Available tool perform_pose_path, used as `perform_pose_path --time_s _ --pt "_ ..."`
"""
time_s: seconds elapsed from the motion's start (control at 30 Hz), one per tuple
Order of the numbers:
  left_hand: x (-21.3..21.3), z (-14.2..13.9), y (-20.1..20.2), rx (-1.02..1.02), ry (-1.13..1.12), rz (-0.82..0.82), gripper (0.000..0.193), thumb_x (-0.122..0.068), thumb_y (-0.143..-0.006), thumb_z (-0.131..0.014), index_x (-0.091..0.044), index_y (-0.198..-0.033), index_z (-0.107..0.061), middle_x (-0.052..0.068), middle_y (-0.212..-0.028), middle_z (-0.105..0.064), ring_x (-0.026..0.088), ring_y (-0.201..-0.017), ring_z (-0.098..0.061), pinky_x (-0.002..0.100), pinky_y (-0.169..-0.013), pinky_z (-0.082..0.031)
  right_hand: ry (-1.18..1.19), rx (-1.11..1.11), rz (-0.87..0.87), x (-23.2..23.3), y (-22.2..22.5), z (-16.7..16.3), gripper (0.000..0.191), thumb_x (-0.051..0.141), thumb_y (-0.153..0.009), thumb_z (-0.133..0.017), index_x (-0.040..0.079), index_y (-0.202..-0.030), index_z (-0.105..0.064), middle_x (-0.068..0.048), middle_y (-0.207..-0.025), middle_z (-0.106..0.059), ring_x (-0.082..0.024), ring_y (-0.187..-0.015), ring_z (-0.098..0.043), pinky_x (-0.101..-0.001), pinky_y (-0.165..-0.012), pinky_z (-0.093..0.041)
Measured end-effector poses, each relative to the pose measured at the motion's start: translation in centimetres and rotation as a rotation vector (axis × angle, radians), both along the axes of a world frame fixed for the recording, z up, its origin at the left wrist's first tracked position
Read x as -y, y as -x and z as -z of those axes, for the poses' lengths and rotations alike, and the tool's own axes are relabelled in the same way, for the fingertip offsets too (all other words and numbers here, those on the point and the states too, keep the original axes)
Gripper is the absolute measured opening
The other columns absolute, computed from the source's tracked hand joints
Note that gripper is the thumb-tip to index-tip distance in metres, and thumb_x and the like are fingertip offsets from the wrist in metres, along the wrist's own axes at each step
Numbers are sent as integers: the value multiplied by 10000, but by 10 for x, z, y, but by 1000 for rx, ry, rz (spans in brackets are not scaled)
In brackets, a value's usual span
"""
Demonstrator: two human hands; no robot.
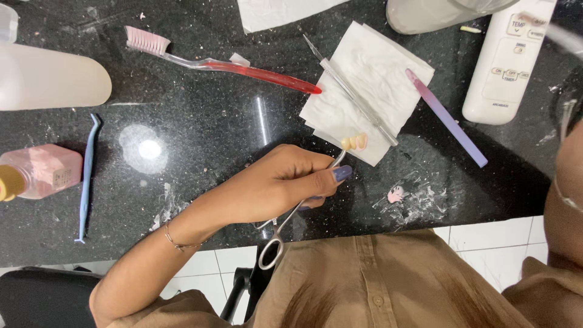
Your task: The person holds a dental prosthesis with hemostat forceps and uses a fine brush to apply pink and white ceramic material onto the denture teeth, dabbing and layering the material. They then use a metal instrument to shape and smooth the applied material on the prosthesis.
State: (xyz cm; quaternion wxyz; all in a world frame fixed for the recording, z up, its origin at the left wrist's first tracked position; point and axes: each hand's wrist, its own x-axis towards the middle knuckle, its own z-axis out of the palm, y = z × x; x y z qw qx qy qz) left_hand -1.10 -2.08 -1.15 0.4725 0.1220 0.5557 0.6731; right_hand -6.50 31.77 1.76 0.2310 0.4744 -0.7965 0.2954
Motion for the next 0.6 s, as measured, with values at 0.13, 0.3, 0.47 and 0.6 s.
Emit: perform_pose_path --time_s 0.13,0.3,0.47,0.6 --pt "4 3 0 30 -65 -25 371 -220 -1088 -513 -22 -779 -571 -6 -665 -538 66 -610 -435 281 -567 -358 -178 -139 -475 19 4 -13 195 77 -944 -660 34 -1118 -583 -253 -1071 -698 -343 -840 -701 -396 -727 -595" --pt "4 5 -1 54 -203 -132 432 -316 -1136 -480 -53 -794 -502 -25 -709 -485 71 -640 -456 269 -598 -357 -441 30 -272 40 2 -3 301 44 -801 -703 22 -1099 -671 -161 -1163 -736 -295 -906 -730 -383 -830 -589" --pt "1 8 1 24 -164 -153 427 -319 -1128 -468 -61 -790 -507 -20 -710 -495 67 -633 -475 259 -577 -357 -578 26 -123 44 4 -12 303 1 -735 -706 60 -1031 -735 -38 -1134 -764 -212 -843 -707 -333 -730 -545" --pt "-2 10 0 10 -213 -93 411 -325 -1138 -477 -64 -824 -524 -31 -725 -519 53 -662 -474 248 -621 -400 -380 58 -57 43 4 -16 204 -10 -784 -734 45 -979 -751 -76 -1124 -733 -215 -897 -686 -335 -711 -498"
